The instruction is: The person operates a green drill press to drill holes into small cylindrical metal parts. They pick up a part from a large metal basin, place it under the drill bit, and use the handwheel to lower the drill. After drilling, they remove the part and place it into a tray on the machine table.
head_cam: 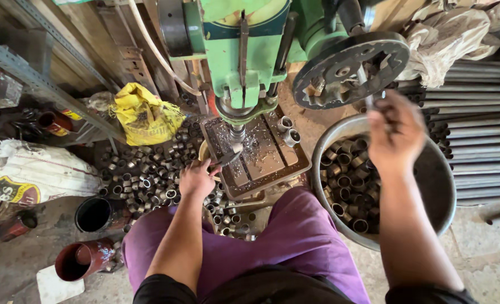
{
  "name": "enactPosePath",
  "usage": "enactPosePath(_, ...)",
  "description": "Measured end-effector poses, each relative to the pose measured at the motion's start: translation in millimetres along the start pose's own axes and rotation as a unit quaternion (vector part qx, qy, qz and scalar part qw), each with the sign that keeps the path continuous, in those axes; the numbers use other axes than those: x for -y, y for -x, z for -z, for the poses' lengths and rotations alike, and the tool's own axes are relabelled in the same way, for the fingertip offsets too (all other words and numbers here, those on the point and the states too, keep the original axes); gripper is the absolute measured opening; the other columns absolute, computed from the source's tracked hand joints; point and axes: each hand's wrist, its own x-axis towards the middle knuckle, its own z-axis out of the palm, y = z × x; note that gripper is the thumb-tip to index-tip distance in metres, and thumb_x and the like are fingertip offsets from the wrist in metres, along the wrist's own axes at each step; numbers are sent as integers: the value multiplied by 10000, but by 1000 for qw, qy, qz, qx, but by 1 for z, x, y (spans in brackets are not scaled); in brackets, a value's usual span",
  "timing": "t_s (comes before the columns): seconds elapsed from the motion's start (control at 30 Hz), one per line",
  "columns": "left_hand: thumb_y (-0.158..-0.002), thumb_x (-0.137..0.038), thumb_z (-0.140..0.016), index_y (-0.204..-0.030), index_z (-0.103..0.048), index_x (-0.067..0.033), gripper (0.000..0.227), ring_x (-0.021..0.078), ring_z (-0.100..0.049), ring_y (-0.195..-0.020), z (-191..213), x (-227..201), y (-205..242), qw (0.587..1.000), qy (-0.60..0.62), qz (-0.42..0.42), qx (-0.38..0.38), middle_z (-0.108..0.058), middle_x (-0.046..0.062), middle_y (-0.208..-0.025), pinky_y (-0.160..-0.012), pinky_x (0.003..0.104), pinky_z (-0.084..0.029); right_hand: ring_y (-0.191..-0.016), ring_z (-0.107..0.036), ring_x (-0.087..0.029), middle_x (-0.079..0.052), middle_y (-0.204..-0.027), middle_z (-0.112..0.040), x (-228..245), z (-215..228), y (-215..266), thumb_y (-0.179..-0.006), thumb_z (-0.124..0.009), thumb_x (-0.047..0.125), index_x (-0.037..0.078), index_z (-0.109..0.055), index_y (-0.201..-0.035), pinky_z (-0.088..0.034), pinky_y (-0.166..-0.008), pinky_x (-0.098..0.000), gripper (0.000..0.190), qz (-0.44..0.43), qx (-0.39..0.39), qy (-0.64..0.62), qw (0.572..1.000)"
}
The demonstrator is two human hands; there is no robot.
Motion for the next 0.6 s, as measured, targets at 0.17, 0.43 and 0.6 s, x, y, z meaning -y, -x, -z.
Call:
enactPosePath(0.17, -939, -588, -581, -1249, -677, -227, 486, 303, -651, -1116, -3, -1, 5, 1000, 1, -1, -31, -685, 90, -1180, -955, 468, -490, -1112, -554, -192, -109, -1377, -446, 33, 35, -6, -1105, -664, 307, 117, -178, -1645, -511, -885, -281, 752, 73, -110, -78, 988)
enactPosePath(0.43, -929, -535, -617, -1238, -678, -272, 410, 286, -653, -1122, -5, 0, 9, 999, -24, 8, -33, -688, 48, -1197, -930, 470, -503, -1384, -546, -304, -161, -1715, -201, 15, 37, 9, -1170, -593, 479, 180, 185, -1639, -501, -1142, -369, 956, 28, -78, 16, 996)
enactPosePath(0.6, -900, -278, -608, -1282, -657, -287, 384, 257, -712, -1042, -9, 20, 14, 1000, -3, -14, -9, -717, 46, -1180, -847, 429, -584, -1176, -593, -177, -165, -1629, -344, -35, 14, 80, -1125, -602, 454, 92, 156, -1625, -486, -1080, -314, 978, -60, -87, -203, 974)
